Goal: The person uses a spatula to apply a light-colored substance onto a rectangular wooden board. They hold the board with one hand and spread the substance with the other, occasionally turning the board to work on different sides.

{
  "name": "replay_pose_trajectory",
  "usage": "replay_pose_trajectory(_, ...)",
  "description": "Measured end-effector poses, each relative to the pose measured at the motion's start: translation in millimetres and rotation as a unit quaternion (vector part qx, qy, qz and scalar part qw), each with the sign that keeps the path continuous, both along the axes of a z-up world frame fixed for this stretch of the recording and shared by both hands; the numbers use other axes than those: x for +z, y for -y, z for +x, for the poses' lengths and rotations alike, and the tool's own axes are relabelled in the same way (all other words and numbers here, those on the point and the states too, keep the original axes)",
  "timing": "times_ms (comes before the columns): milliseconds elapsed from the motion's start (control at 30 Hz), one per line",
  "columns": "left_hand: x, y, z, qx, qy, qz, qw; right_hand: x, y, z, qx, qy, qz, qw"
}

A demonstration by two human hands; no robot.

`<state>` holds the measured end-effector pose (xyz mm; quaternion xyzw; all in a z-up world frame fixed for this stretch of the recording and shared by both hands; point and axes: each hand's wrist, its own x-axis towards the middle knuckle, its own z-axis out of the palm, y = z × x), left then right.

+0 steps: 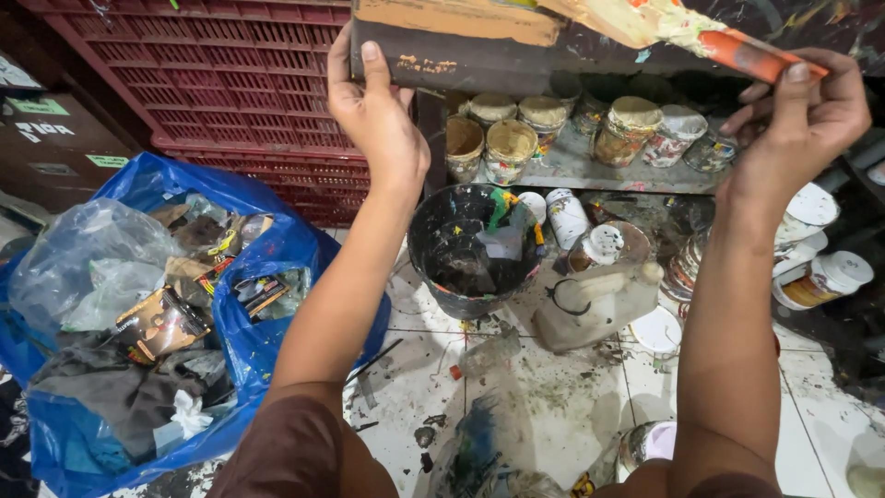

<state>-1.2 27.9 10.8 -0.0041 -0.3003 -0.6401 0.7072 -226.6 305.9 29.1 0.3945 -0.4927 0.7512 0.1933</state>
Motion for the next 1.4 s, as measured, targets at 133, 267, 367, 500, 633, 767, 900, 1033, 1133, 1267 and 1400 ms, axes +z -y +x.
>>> replay_pose_trajectory(133, 1.0, -8.6, -2.7, 0.016, 0.002, -0.018, 1.0, 0.0, 3.6, 8.1, -0.002, -0.011, 0.003, 1.0)
replay_pose_trajectory(267, 2.0, -14.0, -1.7, 0.031, 0.002, -0.054, 0.998, 2.7, 5.8, 15.1, -0.01, -0.032, 0.015, 0.999)
replay_pose_trajectory(367, 0.3, -15.4, -2.1, 0.043, 0.01, -0.068, 0.997, 0.9, 10.0, 15.2, -0.006, -0.005, 0.012, 1.0)
replay_pose_trajectory(500, 3.0, -22.5, -1.4, 0.082, 0.077, -0.045, 0.993, -0.6, 13.0, 17.7, 0.006, 0.016, 0.006, 1.0)
replay_pose_trajectory(633, -3.3, -24.4, -8.1, 0.122, 0.115, -0.05, 0.984, 1.7, 17.6, 28.3, 0.019, 0.017, 0.011, 1.0)
replay_pose_trajectory(767, -10.2, -29.7, -15.1, 0.14, 0.12, -0.099, 0.978, 0.4, 26.4, 36.1, 0.028, 0.039, 0.003, 0.999)
replay_pose_trajectory(900, -19.4, -32.8, -23.7, 0.154, 0.185, -0.088, 0.967, -1.5, 36.5, 43.1, 0.037, 0.045, 0.001, 0.998)
replay_pose_trajectory(1033, -38.6, -6.1, -33.8, 0.152, 0.185, -0.081, 0.968, -14.7, 41.1, 16.5, 0.08, 0.088, -0.019, 0.993)
replay_pose_trajectory(1133, -41.9, 35.1, -31.5, 0.183, 0.169, -0.004, 0.968, -22.8, 37.5, -24.7, 0.076, 0.153, -0.041, 0.984)
replay_pose_trajectory(1267, -52.0, 85.7, -11.2, 0.22, 0.15, 0.028, 0.963, -31.7, 24.9, -41.9, 0.037, 0.191, 0.089, 0.977)
replay_pose_trajectory(1400, -73.9, 127.2, -1.7, 0.168, 0.053, 0.007, 0.984, -60.9, 48.6, -44.5, 0.001, 0.178, 0.264, 0.948)
